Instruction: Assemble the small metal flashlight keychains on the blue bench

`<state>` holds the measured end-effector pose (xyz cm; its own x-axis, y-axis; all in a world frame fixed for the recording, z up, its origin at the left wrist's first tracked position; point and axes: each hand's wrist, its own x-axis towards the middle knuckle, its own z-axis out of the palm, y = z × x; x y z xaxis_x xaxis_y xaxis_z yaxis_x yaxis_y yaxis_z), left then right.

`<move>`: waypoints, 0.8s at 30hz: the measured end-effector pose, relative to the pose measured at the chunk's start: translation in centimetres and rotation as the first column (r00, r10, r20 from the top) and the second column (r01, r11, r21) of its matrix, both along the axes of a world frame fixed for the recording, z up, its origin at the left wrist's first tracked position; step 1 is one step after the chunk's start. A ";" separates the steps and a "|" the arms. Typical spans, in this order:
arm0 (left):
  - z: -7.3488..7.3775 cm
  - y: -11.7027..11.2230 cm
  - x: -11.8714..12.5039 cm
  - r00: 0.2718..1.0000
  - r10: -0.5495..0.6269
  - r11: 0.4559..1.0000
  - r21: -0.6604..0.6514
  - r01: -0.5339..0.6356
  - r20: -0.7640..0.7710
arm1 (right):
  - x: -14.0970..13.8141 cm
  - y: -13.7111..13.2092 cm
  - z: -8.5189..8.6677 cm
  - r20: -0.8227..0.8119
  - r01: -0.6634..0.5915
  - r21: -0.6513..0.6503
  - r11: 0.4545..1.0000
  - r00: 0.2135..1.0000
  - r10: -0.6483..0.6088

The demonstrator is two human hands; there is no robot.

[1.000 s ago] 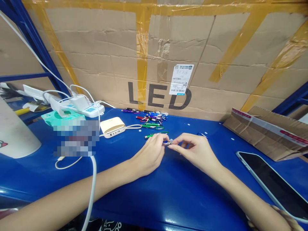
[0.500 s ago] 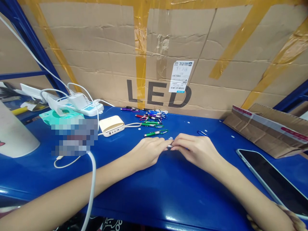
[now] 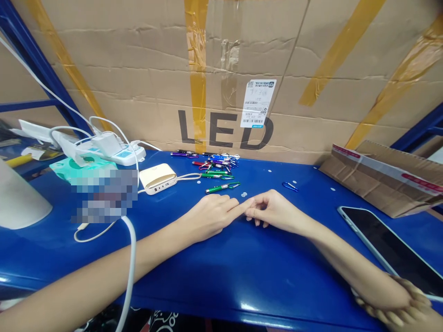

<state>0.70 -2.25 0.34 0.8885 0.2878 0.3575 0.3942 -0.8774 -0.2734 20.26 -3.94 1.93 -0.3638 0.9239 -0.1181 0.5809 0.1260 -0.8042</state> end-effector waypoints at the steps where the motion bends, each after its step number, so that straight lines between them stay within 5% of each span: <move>1: 0.0 0.0 0.0 0.999 0.000 1.000 -0.021 0.000 0.032 | -0.1 0.0 0.1 -0.073 0.014 -0.114 0.993 0.997 -0.023; 9: 0.0 -0.2 0.4 0.920 0.069 0.942 -0.330 0.068 0.386 | -0.6 -0.3 0.6 -0.424 0.059 -0.449 0.892 0.864 -0.271; 15: 0.2 -0.5 0.8 0.885 0.165 0.912 -0.409 0.031 0.435 | -0.9 -0.3 0.3 -0.523 0.066 -0.426 0.902 0.795 -0.305; 24: 0.5 -0.5 0.9 0.899 0.259 0.845 -0.534 -0.035 0.352 | -0.8 -0.3 0.5 -0.490 0.134 -0.384 0.914 0.809 -0.324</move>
